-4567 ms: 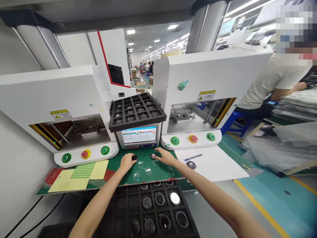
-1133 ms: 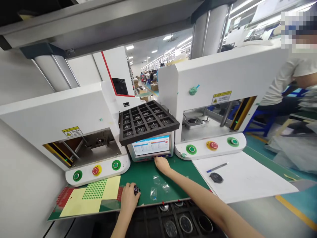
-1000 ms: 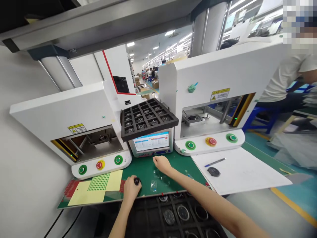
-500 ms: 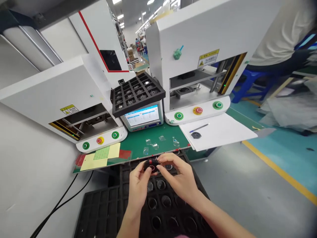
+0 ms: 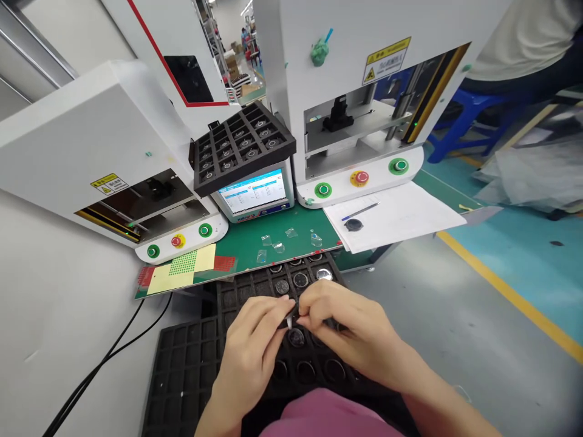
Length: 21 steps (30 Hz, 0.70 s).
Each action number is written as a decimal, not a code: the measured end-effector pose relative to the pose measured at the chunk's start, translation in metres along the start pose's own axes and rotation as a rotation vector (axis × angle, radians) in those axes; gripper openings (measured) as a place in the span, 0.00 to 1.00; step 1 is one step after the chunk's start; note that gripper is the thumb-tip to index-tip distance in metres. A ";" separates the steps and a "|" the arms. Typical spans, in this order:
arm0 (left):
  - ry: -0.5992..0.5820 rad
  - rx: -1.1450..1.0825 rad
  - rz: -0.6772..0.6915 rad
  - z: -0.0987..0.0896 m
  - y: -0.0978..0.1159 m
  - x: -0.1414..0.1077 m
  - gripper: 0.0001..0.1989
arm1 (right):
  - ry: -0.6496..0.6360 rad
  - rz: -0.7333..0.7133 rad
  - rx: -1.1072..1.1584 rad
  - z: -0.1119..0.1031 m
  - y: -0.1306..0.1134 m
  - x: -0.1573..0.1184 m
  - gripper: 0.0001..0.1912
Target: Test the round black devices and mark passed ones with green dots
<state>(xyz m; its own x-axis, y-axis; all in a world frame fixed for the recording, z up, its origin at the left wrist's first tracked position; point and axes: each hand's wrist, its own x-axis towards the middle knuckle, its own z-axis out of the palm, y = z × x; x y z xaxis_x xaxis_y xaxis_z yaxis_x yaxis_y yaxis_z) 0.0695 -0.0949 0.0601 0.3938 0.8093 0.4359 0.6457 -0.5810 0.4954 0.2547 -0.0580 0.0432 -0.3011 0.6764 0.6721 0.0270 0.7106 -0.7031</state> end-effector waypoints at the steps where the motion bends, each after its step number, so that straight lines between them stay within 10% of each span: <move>1: -0.017 0.001 0.010 -0.001 0.001 0.001 0.22 | -0.061 -0.003 -0.003 -0.004 0.001 0.001 0.11; 5: -0.044 -0.027 0.024 -0.002 0.003 0.003 0.20 | -0.174 -0.027 0.032 -0.014 0.003 0.005 0.12; 21: -0.022 -0.019 0.007 -0.001 0.003 0.003 0.17 | 0.068 -0.248 -0.050 -0.005 0.007 -0.001 0.11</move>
<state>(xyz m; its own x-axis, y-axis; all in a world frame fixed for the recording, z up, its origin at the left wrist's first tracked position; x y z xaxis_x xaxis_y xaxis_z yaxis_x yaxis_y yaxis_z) 0.0723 -0.0939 0.0637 0.4124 0.8069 0.4229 0.6302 -0.5879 0.5071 0.2599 -0.0533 0.0387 -0.2397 0.4906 0.8378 0.0081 0.8639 -0.5036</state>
